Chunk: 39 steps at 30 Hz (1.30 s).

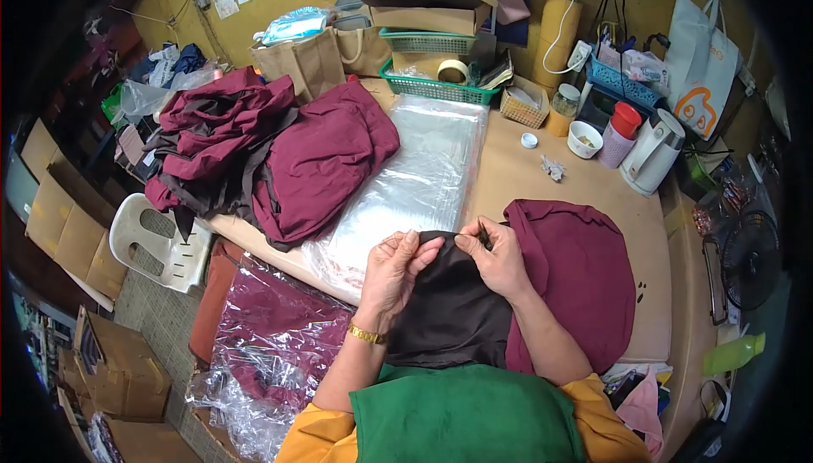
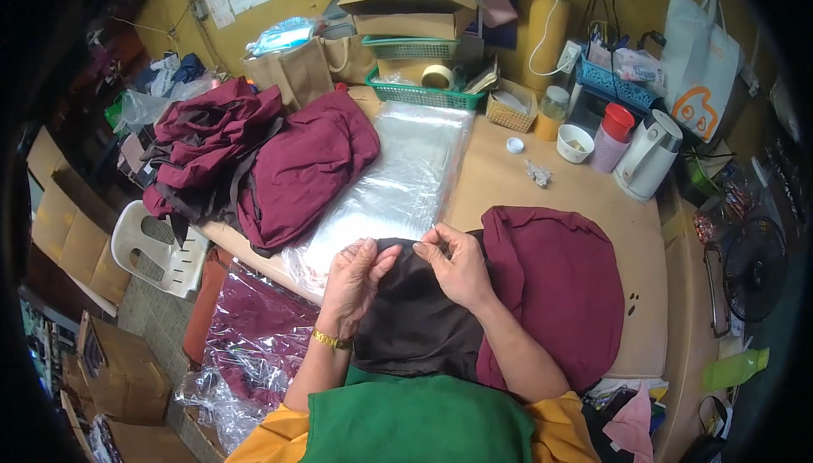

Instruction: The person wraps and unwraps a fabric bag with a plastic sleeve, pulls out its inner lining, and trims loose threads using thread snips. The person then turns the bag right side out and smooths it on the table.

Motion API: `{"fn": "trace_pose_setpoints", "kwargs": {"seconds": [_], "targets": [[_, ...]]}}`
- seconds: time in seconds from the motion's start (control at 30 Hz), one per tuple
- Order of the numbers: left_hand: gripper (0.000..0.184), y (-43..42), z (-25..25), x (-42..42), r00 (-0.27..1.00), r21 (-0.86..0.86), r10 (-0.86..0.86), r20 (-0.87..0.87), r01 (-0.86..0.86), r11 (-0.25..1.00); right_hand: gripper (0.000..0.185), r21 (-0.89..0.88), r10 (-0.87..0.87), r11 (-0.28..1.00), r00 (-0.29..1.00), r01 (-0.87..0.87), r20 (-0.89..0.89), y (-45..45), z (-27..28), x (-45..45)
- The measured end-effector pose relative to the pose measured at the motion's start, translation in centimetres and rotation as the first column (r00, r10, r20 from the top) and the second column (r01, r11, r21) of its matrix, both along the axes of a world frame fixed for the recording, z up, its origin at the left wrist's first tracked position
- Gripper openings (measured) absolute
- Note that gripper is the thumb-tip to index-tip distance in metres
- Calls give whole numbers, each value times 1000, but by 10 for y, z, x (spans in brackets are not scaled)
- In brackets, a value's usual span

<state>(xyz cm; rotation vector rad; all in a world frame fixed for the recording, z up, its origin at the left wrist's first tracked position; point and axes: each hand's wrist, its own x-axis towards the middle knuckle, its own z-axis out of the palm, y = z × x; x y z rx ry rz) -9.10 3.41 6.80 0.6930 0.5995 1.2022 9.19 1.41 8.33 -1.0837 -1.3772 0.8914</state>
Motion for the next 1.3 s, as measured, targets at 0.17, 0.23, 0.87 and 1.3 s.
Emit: {"fn": "trace_pose_setpoints", "kwargs": {"seconds": [0.17,0.23,0.87,1.3], "targets": [[18,-2,0,-2,981,-58,-87,172,99,993,15,162,-211,969,962,184,172,3,4,-6],[18,-2,4,-3,985,-29,-76,155,82,996,15,390,-446,863,847,322,289,-4,18,-8],[18,-10,14,10,1000,146,-20,-14,22,989,12,683,-539,718,516,-131,666,-19,56,-23],[24,-7,16,9,999,150,-16,-29,20,989,26,709,-548,700,571,-87,611,-17,48,-23]]}}
